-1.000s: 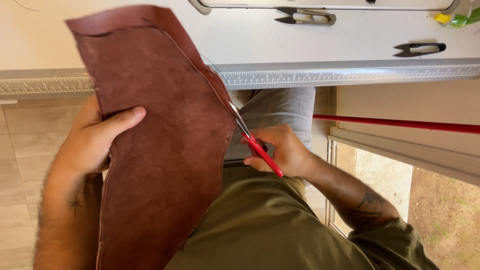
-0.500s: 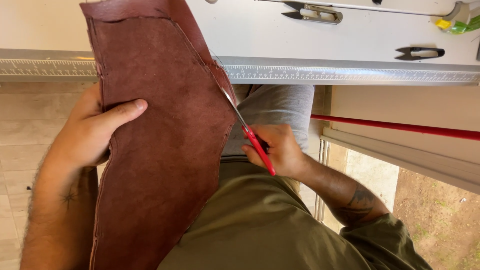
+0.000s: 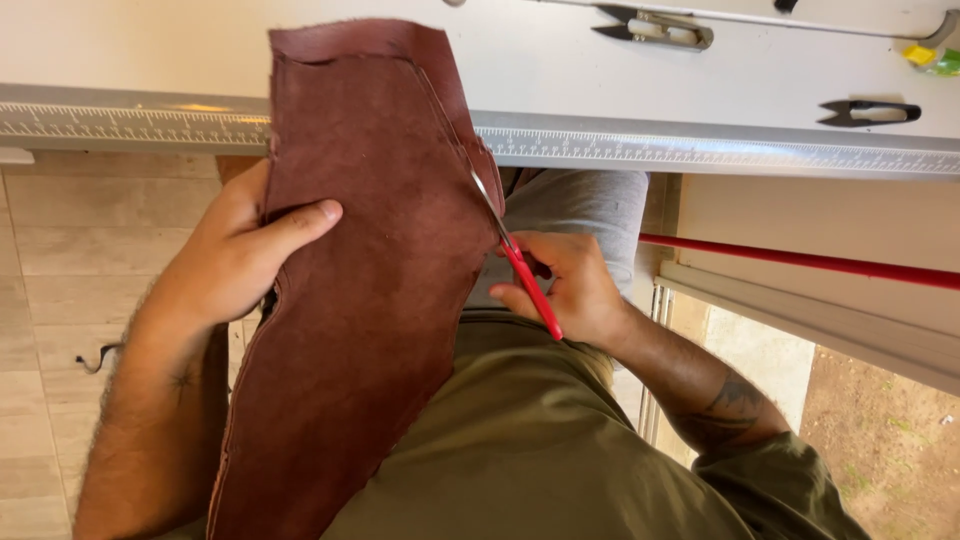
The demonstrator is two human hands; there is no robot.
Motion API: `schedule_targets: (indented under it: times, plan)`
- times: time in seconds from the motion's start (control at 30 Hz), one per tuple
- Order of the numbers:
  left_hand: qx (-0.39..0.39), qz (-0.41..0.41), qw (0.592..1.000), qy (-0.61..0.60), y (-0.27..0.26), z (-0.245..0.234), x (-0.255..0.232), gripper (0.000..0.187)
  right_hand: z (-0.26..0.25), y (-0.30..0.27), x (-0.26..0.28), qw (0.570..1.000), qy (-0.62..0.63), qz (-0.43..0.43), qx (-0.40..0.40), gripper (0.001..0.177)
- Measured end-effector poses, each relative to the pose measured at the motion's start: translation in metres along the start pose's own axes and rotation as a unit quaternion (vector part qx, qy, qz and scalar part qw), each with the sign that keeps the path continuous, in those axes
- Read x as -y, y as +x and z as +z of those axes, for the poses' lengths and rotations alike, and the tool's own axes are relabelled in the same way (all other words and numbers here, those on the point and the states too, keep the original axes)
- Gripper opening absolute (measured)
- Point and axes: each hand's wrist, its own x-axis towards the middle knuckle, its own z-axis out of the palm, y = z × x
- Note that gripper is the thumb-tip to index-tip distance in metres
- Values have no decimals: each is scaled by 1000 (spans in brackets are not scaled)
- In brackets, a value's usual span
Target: Cutting a piece of leather with scissors and then shaping a leather pouch at a sewing station
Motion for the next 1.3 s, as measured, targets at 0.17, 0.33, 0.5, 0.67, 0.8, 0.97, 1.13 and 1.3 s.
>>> schedule_targets:
  times: [0.17, 0.33, 0.5, 0.67, 0.8, 0.97, 1.13, 1.3]
  plan:
    - [-8, 35, 999, 3, 2, -1, 8, 37, 7, -7, -6, 999, -21, -30, -30, 14]
    - [55, -6, 996, 67, 0, 5, -3, 41, -8, 3, 3, 999, 38, 7, 16, 34]
    - [22, 7, 999, 25, 2, 8, -1, 40, -10, 9, 9, 1000, 13, 5, 17, 34]
    - [12, 0, 999, 46, 1, 6, 6, 35, 6, -7, -4, 999, -23, -33, -36, 22]
    - [12, -20, 999, 24, -1, 5, 3, 30, 13, -15, -7, 995, -49, -49, -73, 10]
    - [21, 66, 994, 81, -3, 6, 1, 17, -3, 5, 4, 1000, -13, -15, -2, 26]
    - [30, 99, 989, 108, -4, 10, -7, 26, -15, 18, 18, 999, 22, 10, 21, 39]
    - [12, 67, 992, 102, -1, 9, 10, 25, -1, 7, 4, 997, -44, -36, -44, 11]
